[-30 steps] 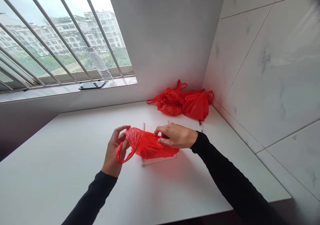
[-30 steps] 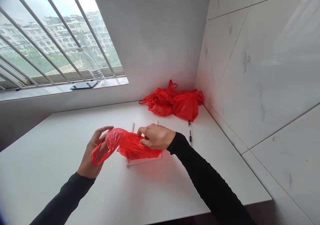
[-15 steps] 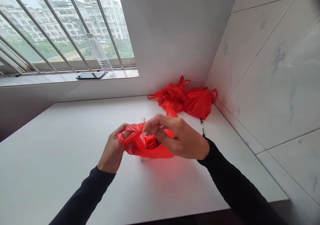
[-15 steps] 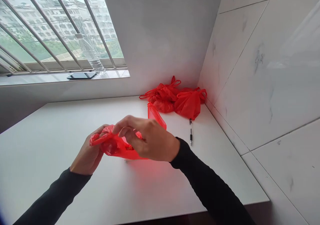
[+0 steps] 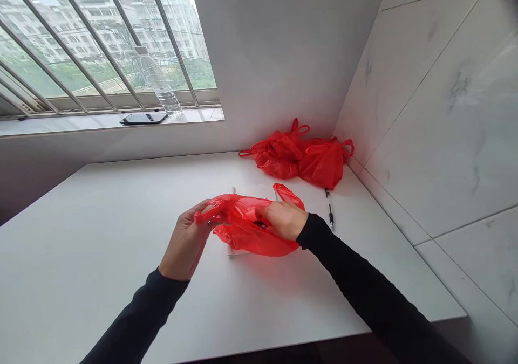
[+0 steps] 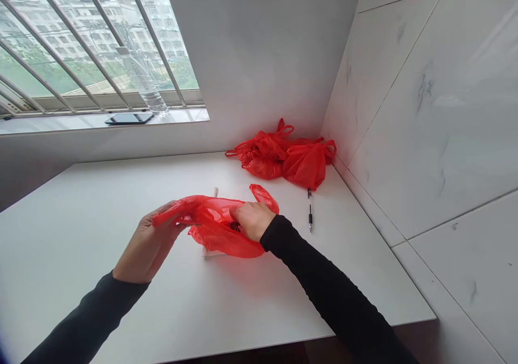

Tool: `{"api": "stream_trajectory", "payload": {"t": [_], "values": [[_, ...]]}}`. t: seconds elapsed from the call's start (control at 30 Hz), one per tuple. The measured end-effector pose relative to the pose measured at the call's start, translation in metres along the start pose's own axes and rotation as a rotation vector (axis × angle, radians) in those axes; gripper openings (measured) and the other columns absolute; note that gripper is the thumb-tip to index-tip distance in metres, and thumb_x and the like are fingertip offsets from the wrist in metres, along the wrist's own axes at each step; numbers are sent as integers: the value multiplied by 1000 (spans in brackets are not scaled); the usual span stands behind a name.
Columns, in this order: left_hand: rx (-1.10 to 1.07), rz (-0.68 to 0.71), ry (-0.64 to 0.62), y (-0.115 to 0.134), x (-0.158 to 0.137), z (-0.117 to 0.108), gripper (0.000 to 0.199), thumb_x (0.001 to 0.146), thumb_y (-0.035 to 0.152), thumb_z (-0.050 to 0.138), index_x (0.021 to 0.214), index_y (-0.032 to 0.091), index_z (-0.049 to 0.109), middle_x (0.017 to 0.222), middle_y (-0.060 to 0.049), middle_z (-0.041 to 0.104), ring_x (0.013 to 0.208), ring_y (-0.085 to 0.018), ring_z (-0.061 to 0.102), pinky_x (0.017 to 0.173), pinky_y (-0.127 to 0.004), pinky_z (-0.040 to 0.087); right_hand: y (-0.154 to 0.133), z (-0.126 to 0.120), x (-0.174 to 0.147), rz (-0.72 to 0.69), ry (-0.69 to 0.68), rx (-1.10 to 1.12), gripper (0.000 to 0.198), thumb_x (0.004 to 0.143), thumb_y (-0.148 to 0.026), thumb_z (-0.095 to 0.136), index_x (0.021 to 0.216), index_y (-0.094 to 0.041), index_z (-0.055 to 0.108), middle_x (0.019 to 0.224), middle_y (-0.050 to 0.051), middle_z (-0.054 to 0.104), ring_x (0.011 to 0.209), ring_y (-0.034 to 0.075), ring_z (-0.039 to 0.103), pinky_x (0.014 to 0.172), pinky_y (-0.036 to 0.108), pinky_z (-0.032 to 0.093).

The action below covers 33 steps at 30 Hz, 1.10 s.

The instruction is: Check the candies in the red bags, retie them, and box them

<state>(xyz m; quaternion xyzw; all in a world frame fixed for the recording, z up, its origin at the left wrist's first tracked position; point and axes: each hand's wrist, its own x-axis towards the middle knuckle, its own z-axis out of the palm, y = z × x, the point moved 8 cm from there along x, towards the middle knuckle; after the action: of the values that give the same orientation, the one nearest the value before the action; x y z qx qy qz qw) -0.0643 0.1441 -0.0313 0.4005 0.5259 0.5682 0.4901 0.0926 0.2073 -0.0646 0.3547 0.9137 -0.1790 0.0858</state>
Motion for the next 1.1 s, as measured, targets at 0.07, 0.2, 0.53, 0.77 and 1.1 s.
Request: {"api": "stream_trajectory", "payload": {"t": [0.07,0.2,0.53,0.77,1.1], "values": [[-28,7,-25,3,0,1,21,83,40,75,88,20,76,99,-8,71,90,-21,62,83,-30,54,-3,3,3,-20,-9,-4,17,92,-21,58,103,-21,70,97,7,73,91,26,67,71,31,42],[-90,-190,-82,-7,-3,6,21,80,41,76,84,21,69,86,-4,65,75,-18,58,63,-26,50,0,3,4,13,-22,-28,15,86,-21,65,99,-18,71,98,10,74,91,28,68,68,31,42],[6,-177,-103,-10,-7,17,34,80,51,77,73,20,64,70,-1,60,64,-15,55,55,-25,47,12,5,8,74,-19,-91,20,89,-21,63,105,-13,71,108,17,73,101,32,69,75,34,49],[-93,-130,-20,-10,-6,9,38,80,54,77,66,20,69,61,-2,61,58,-16,56,54,-25,50,10,-1,5,62,-25,-105,25,92,-17,54,111,-17,71,111,14,74,103,30,69,76,34,48],[-71,-98,-60,-13,-5,9,41,82,52,76,63,18,65,61,0,55,57,-11,50,52,-20,46,8,2,5,25,-69,-68,29,87,-11,52,107,-17,72,104,12,75,96,31,68,71,34,47]]}}
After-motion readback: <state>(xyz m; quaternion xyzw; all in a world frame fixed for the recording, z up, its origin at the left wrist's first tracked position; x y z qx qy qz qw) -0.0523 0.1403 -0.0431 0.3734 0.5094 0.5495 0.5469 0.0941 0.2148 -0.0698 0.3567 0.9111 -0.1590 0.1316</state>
